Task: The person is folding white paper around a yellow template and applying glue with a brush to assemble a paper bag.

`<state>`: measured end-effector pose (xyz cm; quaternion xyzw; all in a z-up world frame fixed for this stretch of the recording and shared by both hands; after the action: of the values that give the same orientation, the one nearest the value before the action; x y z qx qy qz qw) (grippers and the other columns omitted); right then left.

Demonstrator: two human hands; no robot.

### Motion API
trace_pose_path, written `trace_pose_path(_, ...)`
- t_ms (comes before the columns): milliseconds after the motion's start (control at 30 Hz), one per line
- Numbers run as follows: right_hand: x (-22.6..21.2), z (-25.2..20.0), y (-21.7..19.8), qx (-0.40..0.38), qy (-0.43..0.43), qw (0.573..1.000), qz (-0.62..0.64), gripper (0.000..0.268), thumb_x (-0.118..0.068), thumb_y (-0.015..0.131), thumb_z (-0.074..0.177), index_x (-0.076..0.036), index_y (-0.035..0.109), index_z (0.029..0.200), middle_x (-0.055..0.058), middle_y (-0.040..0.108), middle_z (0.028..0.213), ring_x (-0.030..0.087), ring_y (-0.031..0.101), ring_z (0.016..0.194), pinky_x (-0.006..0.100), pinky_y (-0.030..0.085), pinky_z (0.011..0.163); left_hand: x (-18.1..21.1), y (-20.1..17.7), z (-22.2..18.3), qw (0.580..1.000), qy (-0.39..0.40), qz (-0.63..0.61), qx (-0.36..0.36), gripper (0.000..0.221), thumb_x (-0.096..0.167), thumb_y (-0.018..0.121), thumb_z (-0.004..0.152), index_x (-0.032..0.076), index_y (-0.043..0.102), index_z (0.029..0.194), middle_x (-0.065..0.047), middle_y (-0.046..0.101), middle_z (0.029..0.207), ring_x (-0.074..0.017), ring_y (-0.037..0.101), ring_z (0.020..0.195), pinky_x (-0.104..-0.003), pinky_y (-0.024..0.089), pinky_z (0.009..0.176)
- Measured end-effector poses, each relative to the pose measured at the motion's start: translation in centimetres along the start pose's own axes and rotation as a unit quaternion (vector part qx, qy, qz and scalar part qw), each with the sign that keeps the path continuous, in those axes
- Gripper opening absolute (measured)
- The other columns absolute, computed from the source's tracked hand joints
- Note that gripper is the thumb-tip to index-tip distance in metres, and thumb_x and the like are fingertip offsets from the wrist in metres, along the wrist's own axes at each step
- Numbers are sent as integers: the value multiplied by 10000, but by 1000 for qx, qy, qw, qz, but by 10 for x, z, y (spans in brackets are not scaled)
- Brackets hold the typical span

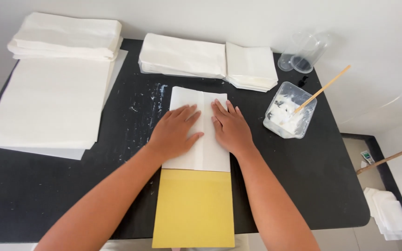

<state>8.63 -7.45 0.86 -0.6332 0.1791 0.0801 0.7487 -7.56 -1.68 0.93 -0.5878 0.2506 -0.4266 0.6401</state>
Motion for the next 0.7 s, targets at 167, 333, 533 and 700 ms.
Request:
trace_pose_path(167,-3,-5,0,-23,20,999,11,494,-274,353,1099,-153,440,1570,68,372,1638,323,245,1542,508,111,1262,-21,16,45,999,-19,7,-44,652,521,462,996,188,443,1557,-57,425,1620,-268,344,1520,-444,275,1234)
trace_pose_path(333,2,-4,3,-29,25,999,13,501,-286,348,1098,-171,425,1579,39,362,1649,303,236,1551,505,98,1268,-16,17,52,998,-21,23,-57,636,511,390,1034,189,397,1583,-71,370,1649,-274,307,1534,-461,224,1249)
trace_pose_path(533,8,-1,13,-33,26,999,15,501,-303,334,1101,-201,408,1587,-2,334,1659,289,214,1555,493,87,1275,12,3,-13,994,58,28,-83,634,470,327,1060,140,327,1601,-123,351,1643,-341,304,1517,-507,220,1236)
trace_pose_path(700,9,0,12,-42,23,999,7,511,-288,334,1095,-213,387,1597,-10,311,1670,280,201,1556,490,71,1274,45,-25,-84,980,136,-21,-141,603,400,332,1062,61,363,1560,-168,369,1620,-408,324,1480,-541,269,1193)
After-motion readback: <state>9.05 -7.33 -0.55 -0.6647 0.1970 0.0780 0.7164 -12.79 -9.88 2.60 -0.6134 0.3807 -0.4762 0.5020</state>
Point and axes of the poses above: each hand's wrist, its own z-axis towards the middle knuckle, its own y-axis out of the palm, x = y × z, the point moved 5 cm from there along z, towards the middle knuckle
